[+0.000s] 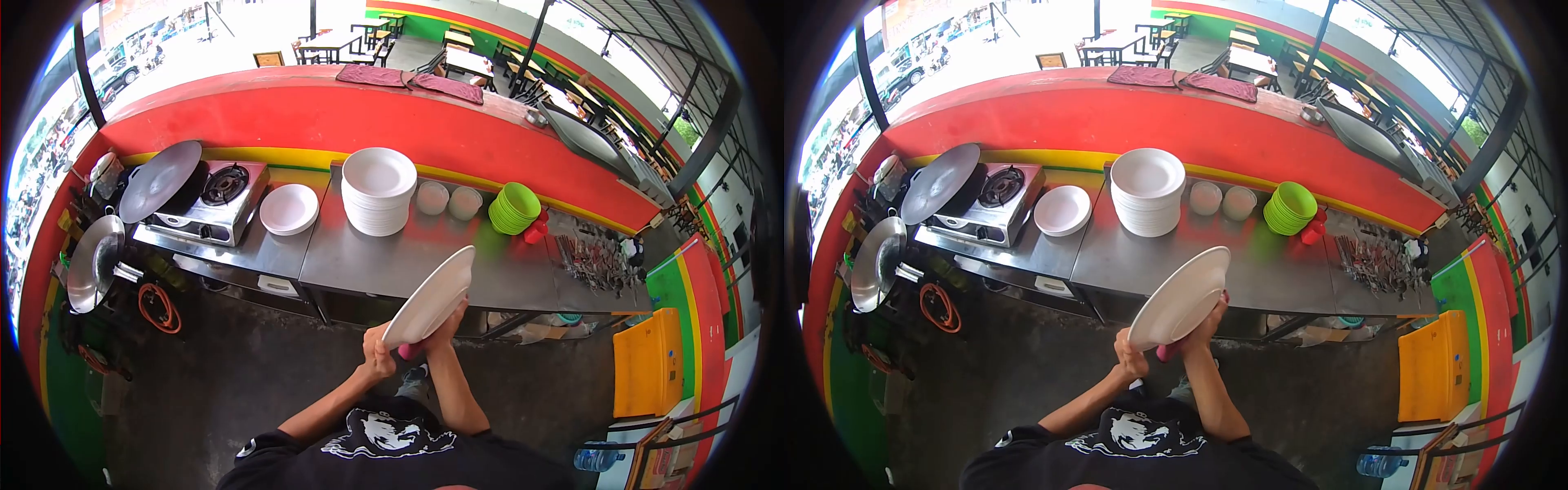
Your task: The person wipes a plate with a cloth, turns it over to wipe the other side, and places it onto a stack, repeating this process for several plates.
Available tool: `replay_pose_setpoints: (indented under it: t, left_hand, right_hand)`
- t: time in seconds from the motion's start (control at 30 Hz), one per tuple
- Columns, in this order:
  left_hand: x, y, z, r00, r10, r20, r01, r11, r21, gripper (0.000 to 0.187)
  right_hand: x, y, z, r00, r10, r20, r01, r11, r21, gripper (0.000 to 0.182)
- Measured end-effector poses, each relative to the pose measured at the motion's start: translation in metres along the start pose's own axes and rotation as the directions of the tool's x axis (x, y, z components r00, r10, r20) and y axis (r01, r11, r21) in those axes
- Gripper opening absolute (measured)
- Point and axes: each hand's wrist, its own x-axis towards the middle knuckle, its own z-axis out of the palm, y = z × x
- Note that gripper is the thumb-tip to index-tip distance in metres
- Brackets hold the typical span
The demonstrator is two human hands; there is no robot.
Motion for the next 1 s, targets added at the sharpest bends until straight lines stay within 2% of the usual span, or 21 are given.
replay_pose_setpoints:
  t: [0.07, 0.13, 0.17, 0.2, 0.27, 0.3, 0.4, 0.43, 0.53, 0.57, 0.63, 0.67, 0.73, 0.8, 0.83, 0.93, 1.0]
  left_hand:
    - [0.000, 0.003, -0.019, 0.988, -0.155, 0.007, 0.154, 0.984, 0.092, 0.083]
    - [0.023, 0.013, -0.029, 0.932, -0.363, -0.021, 0.360, 0.929, -0.084, 0.089]
    - [0.039, 0.025, -0.033, 0.914, -0.405, 0.029, 0.404, 0.899, -0.172, 0.082]
    - [0.055, 0.039, -0.036, 0.893, -0.443, 0.083, 0.448, 0.856, -0.257, 0.075]
    - [0.064, 0.031, -0.055, 0.845, -0.487, 0.219, 0.504, 0.863, -0.028, 0.060]
    - [0.064, 0.027, -0.061, 0.810, -0.515, 0.279, 0.512, 0.854, 0.090, 0.054]
    - [0.059, 0.016, -0.064, 0.750, -0.586, 0.307, 0.540, 0.811, 0.226, 0.045]
    - [0.059, 0.016, -0.059, 0.803, -0.527, 0.278, 0.480, 0.849, 0.221, 0.046]
    - [0.058, 0.020, -0.051, 0.774, -0.512, 0.373, 0.398, 0.851, 0.344, 0.038]
    - [0.057, 0.020, -0.046, 0.809, -0.420, 0.412, 0.302, 0.897, 0.322, 0.029]
    - [0.056, 0.021, -0.046, 0.822, -0.382, 0.423, 0.272, 0.915, 0.296, 0.025]
    - [0.056, 0.022, -0.046, 0.828, -0.361, 0.429, 0.255, 0.924, 0.285, 0.023]
    - [0.060, 0.031, -0.047, 0.819, -0.423, 0.387, 0.299, 0.891, 0.342, 0.029]
    - [0.068, 0.040, -0.050, 0.800, -0.483, 0.355, 0.347, 0.856, 0.383, 0.033]
    - [0.068, 0.041, -0.048, 0.860, -0.413, 0.299, 0.318, 0.893, 0.319, 0.040]
    - [0.072, 0.045, -0.047, 0.921, -0.373, 0.111, 0.339, 0.909, 0.243, 0.043]
    - [0.071, 0.043, -0.035, 0.934, -0.348, -0.080, 0.355, 0.927, 0.118, 0.045]
  right_hand:
    - [-0.013, -0.030, 0.028, 0.989, -0.012, -0.150, 0.009, 1.000, -0.024, 0.046]
    - [0.000, -0.033, 0.007, 0.975, -0.188, -0.120, 0.143, 0.939, -0.314, 0.039]
    - [0.007, -0.033, -0.005, 0.959, -0.271, -0.087, 0.205, 0.870, -0.450, 0.035]
    - [0.006, -0.038, -0.007, 0.949, -0.315, 0.028, 0.278, 0.787, -0.550, 0.034]
    - [0.002, -0.046, -0.006, 0.898, -0.348, 0.269, 0.431, 0.577, -0.694, 0.032]
    - [-0.004, -0.048, 0.003, 0.908, -0.286, 0.306, 0.417, 0.539, -0.732, 0.033]
    - [-0.012, -0.037, 0.014, 0.853, -0.315, 0.415, 0.519, 0.440, -0.733, 0.034]
    - [-0.016, -0.034, 0.018, 0.893, -0.245, 0.377, 0.448, 0.553, -0.703, 0.035]
    - [-0.042, -0.032, 0.036, 0.658, -0.262, 0.706, 0.744, 0.081, -0.664, 0.042]
    - [-0.051, -0.031, 0.044, 0.592, -0.263, 0.761, 0.791, 0.012, -0.611, 0.042]
    - [-0.063, -0.028, 0.054, 0.452, -0.248, 0.857, 0.863, -0.123, -0.491, 0.042]
    - [-0.059, -0.030, 0.053, 0.455, -0.244, 0.856, 0.864, -0.110, -0.491, 0.042]
    - [-0.044, -0.034, 0.047, 0.464, -0.228, 0.856, 0.867, -0.080, -0.492, 0.040]
    - [-0.027, -0.027, 0.040, 0.643, -0.306, 0.702, 0.757, 0.396, -0.520, 0.038]
    - [-0.018, -0.023, 0.036, 0.729, -0.301, 0.615, 0.644, 0.606, -0.467, 0.037]
    - [-0.009, -0.008, 0.019, 0.947, -0.212, 0.240, 0.294, 0.873, -0.389, 0.040]
    - [-0.018, 0.010, 0.014, 0.936, -0.235, 0.262, 0.321, 0.875, -0.362, 0.048]
